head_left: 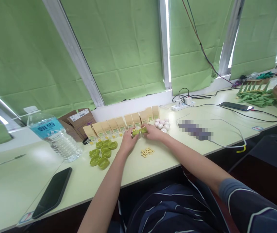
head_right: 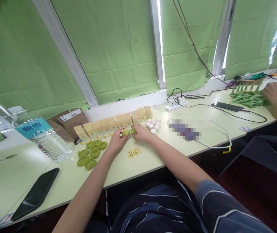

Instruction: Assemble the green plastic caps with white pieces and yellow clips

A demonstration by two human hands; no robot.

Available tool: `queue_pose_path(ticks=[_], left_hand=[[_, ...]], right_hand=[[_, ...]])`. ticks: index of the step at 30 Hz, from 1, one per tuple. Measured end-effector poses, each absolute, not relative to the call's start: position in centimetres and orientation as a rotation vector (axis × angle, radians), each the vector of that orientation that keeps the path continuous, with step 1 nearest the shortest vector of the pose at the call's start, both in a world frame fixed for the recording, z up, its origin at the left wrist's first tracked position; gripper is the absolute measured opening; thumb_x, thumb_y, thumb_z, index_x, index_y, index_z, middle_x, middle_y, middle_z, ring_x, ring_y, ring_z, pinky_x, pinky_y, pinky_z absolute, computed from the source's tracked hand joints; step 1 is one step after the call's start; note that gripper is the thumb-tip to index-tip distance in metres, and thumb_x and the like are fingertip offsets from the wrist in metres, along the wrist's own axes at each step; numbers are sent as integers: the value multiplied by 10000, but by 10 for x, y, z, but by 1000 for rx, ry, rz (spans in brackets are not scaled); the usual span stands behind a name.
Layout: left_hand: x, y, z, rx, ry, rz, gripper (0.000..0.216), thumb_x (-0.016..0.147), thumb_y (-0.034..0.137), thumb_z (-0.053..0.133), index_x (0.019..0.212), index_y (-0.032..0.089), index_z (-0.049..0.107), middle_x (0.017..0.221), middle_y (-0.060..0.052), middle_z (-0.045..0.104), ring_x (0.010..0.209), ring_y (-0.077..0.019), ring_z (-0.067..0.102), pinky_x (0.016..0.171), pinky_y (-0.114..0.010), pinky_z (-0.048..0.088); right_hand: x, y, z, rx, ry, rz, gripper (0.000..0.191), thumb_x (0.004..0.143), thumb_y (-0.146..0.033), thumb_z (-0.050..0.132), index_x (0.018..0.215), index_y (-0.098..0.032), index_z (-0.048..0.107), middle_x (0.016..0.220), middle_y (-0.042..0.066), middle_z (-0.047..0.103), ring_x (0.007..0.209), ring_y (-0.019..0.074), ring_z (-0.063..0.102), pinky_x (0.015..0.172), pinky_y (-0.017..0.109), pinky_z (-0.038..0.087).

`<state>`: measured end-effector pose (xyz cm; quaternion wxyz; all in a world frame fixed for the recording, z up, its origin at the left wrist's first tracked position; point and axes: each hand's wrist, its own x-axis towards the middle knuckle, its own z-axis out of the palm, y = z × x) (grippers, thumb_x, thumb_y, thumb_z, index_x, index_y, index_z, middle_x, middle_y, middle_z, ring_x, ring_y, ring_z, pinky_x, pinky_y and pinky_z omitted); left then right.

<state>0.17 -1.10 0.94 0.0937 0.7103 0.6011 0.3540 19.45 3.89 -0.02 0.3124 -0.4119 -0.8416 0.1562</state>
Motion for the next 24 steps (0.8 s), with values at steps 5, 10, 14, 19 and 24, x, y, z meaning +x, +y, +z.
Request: queue_pose_path(ticks=[5,10,14,19,24], left_hand=[[0,-9,9,2110,1773,1037,475,891,450,600,1322,257,553,1177,-122,587,816,-181,609,885,-391,492],[0,-9,9,2116,1776,1016,475,888,386,611,1338,256,539,1168,-124,583,856,-197,607,896,-402,491],[0,-8,7,2106,1732,1024,489,879,329,616,1352,252,521,1177,-121,573,777,-168,605,887,-406,505],[-1,-8,5,2110,1658,1044,524,860,252,614,1371,251,501,1178,-111,565,699,-129,596,870,-386,521],[2,-10,8,2108,1691,1025,520,875,283,592,1384,264,487,1202,-109,560,732,-142,600,893,-390,504]], right_hand=[[195,38,0,-1087,-2248,402,443,811,-139,596,1245,-173,513,1180,145,595,1077,253,571,917,342,445],[194,36,1,-1073,-2253,413,437,823,-145,597,1251,-173,511,1175,150,598,1074,255,574,913,343,446],[193,37,-1,-1058,-2258,404,434,825,-127,593,1250,-168,513,1182,149,600,1066,248,575,926,350,445],[193,38,-2,-1020,-2261,406,451,829,-120,582,1269,-173,506,1213,153,585,1085,251,568,949,363,446],[193,33,2,-1051,-2266,431,491,831,-119,575,1311,-166,485,1241,159,566,1103,245,573,948,352,450]])
